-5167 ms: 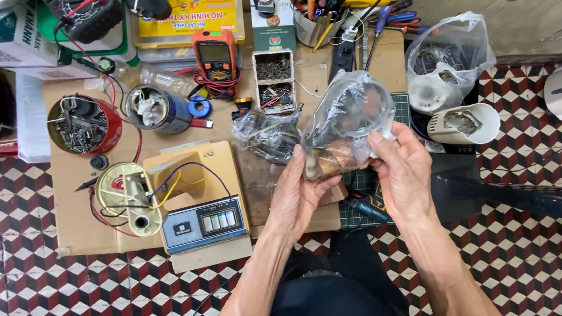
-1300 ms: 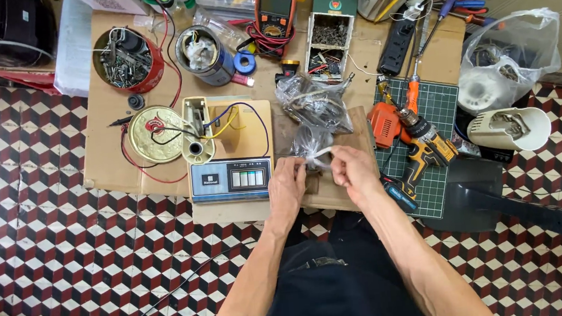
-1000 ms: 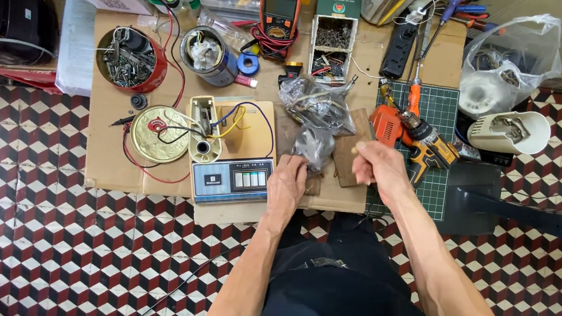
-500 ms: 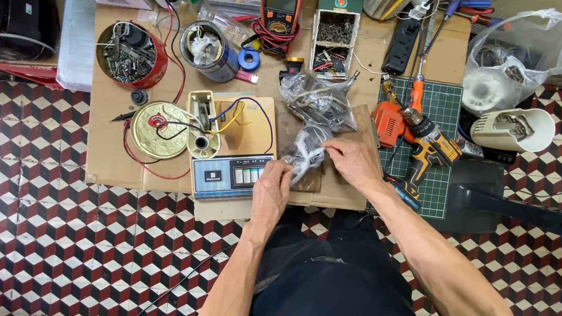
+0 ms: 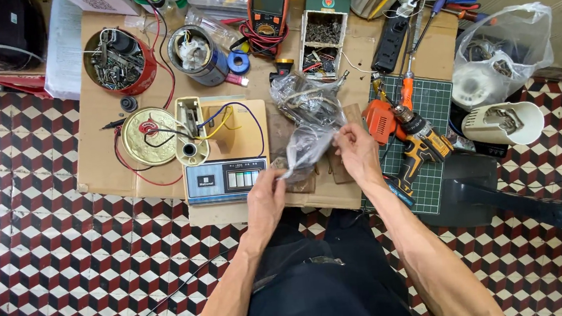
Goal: Unpacking and inspecting small mechanical components on a workbench in preparation for assembly or repair.
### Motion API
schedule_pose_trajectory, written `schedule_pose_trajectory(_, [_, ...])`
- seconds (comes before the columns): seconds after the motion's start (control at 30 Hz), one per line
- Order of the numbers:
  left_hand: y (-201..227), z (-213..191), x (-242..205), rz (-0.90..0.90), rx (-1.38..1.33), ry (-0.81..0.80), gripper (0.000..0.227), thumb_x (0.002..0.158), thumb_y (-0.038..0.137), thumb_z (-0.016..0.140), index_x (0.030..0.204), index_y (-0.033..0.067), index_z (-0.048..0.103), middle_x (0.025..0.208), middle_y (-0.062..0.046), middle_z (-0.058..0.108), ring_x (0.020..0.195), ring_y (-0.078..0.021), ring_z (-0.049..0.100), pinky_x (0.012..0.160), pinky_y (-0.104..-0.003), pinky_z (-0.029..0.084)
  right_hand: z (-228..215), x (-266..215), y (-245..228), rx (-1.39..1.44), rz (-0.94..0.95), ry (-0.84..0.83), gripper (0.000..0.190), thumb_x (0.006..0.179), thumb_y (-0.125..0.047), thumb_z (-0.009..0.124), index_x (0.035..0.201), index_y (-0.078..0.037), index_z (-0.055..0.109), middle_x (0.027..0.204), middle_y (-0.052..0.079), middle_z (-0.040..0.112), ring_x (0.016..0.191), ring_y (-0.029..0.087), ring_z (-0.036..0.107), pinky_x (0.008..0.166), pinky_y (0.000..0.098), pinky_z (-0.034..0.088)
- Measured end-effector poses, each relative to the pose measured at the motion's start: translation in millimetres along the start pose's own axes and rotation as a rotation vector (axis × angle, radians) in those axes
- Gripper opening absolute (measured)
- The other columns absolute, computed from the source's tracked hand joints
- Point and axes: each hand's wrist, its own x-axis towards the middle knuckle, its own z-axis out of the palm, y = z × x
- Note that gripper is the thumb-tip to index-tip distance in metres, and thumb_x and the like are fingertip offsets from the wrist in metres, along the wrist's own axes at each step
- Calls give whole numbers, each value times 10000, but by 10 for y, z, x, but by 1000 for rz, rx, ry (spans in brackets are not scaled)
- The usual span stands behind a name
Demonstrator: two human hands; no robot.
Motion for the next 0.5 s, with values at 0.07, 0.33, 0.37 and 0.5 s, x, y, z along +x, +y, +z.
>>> schedule_pose_trajectory(0.07, [59, 27, 42, -52, -46, 13, 150, 939, 75, 640, 1085, 57, 668, 972, -135, 690, 821, -297, 700, 731, -400, 564, 13, -142, -220, -22, 102, 32, 98, 1024, -126, 598, 1048, -32, 607, 843, 64, 701, 710, 151, 646, 656, 329, 544])
schedule_pose_trajectory(0.33, [163, 146, 102, -99, -38, 60, 203, 892, 177, 727, 1020, 34, 660, 1053, -139, 681, 882, -278, 687, 783, -389, 555, 193, -351, -732, -494, -326, 40, 459, 885, -22, 591, 1341, -24, 548, 1305, 205, 573, 821, 188, 633, 683, 305, 589])
schedule_pose_trajectory(0.37, [201, 115, 70, -33, -59, 47, 214, 889, 177, 734, 1018, 25, 655, 1111, -156, 663, 936, -291, 676, 800, -392, 553, 193, -329, -775, -535, -343, -81, 433, 904, -44, 625, 1332, -13, 569, 1189, 206, 606, 790, 212, 629, 687, 354, 550])
schedule_pose_trajectory(0.5, [275, -49, -55, 158, -117, 36, 185, 911, 148, 736, 1032, 20, 681, 1265, -190, 642, 1094, -332, 652, 879, -407, 540, 104, -127, -775, -433, 12, -57, 173, 1045, -106, 604, 1164, -41, 711, 1005, 83, 722, 776, 168, 627, 680, 355, 508])
